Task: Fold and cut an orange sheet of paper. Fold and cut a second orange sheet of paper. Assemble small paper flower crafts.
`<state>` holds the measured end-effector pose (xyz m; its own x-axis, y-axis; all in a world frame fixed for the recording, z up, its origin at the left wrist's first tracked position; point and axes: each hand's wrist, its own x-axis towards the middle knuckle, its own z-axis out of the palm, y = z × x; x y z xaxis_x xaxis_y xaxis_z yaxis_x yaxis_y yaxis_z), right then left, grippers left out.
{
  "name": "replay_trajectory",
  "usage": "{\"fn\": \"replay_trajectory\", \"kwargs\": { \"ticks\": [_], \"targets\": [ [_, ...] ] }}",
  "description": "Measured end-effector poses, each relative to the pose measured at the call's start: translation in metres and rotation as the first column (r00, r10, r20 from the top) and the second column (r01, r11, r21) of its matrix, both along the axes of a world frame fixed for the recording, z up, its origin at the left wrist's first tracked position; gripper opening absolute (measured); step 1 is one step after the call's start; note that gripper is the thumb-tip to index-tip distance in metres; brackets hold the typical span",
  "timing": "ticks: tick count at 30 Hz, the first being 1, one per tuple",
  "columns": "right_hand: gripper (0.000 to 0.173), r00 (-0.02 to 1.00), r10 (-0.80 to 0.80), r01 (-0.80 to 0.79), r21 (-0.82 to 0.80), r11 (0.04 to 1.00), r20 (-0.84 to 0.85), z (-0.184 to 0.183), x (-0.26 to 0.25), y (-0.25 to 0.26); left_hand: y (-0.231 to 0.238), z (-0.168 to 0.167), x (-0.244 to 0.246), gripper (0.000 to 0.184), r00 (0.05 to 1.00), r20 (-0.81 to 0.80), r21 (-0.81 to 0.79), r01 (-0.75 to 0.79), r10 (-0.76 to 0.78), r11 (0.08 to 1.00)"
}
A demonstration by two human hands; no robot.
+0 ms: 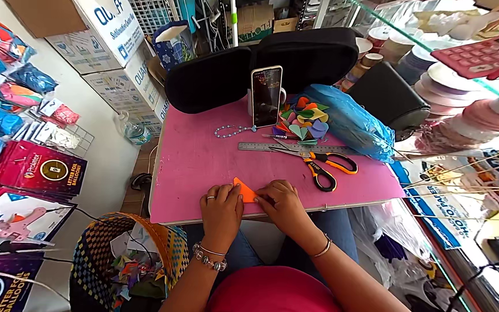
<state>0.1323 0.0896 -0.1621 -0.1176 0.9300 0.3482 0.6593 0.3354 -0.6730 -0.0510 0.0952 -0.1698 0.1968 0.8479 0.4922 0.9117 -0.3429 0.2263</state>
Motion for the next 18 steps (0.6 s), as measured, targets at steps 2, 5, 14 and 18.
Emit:
{"fn": "replay_trajectory", "kwargs": {
  "ticks": [2,5,14,18],
  "targets": [
    [0.019,1.000,0.001,-0.001,-0.008,1.000,-0.002,0.0003,0.0000,0.0000,0.0000,0.0003,-0.0002,0.033,1.000,0.000,0.000,0.003,-0.003,1.000],
    [0.019,1.000,-0.001,0.000,-0.017,1.000,-0.006,0.0009,-0.0001,0.0003,0.0006,-0.0006,-0.0007,0.033,1.000,0.005,0.008,0.007,-0.007,1.000],
    [0.018,1.000,-0.010,0.010,-0.034,0.999,0.008,0.0035,-0.0021,0.0001,0.0007,-0.0006,-0.0001,0.033,1.000,0.009,0.012,0.005,-0.006,1.000],
    [0.014,1.000,0.000,0.001,-0.061,0.998,0.014,0.0063,-0.0025,-0.0007,0.0003,0.0015,-0.0001,0.032,1.000,0.009,0.003,0.006,-0.006,1.000]
  ]
}}
